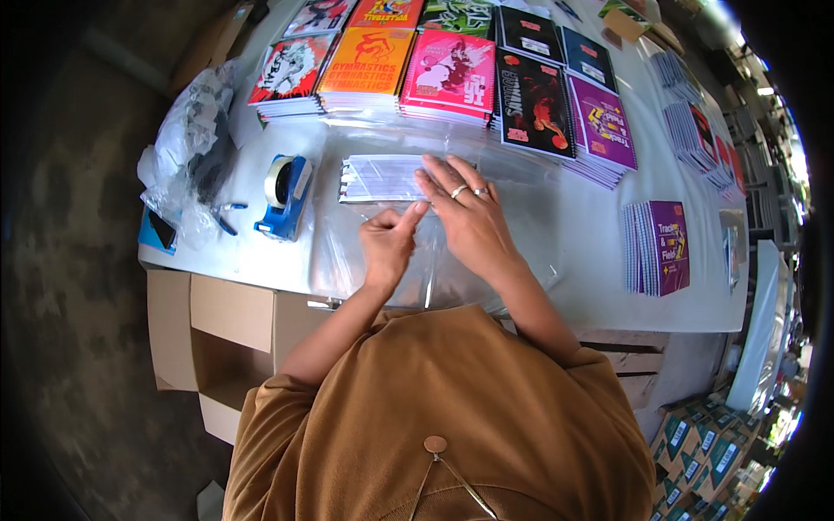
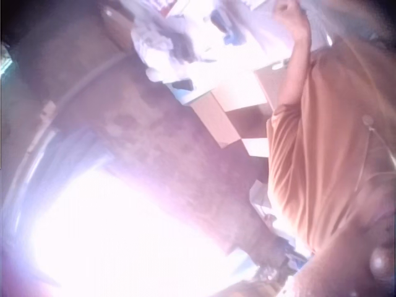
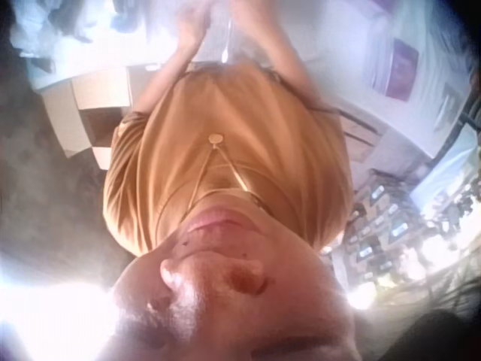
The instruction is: The person assembles sets of notebooks with different sports-themed covers, stacks them together, and places them into clear plastic bags.
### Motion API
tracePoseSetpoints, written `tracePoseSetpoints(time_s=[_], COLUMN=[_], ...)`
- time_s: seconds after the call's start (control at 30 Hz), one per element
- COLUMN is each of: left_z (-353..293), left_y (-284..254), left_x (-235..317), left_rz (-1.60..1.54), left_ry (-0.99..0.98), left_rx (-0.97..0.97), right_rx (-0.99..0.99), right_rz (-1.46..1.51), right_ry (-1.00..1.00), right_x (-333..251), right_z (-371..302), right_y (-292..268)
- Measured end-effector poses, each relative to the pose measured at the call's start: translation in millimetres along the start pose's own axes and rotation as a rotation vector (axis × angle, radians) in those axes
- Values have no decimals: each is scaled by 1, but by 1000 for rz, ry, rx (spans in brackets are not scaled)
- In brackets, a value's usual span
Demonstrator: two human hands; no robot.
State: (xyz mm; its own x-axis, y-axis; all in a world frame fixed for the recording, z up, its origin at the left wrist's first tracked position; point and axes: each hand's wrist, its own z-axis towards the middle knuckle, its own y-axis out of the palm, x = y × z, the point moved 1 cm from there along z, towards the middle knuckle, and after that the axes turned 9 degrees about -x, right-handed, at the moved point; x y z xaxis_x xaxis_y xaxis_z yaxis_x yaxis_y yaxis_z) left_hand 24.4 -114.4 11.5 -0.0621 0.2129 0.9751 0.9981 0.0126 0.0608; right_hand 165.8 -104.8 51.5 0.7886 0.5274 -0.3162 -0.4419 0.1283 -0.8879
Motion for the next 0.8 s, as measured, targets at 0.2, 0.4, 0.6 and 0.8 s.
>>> tracePoseSetpoints(time_s=[0.2, 0.4, 0.6, 0.8], left_z=[21, 25, 15, 10], left_y=[-111, -71, 75, 287], left_x=[-84, -33, 53, 66], left_rz=[-264, -37, 177, -50], left_ry=[-549, -673, -448, -210], left_rx=[-77, -524, -652, -1020], right_rx=[-142, -166, 111, 466], right_rz=[-48, 61, -137, -590], right_ry=[-22, -248, 209, 323], right_x=[-15, -1, 48, 141], right_z=[-9, -98, -183, -286], right_y=[-34, -23, -82, -173])
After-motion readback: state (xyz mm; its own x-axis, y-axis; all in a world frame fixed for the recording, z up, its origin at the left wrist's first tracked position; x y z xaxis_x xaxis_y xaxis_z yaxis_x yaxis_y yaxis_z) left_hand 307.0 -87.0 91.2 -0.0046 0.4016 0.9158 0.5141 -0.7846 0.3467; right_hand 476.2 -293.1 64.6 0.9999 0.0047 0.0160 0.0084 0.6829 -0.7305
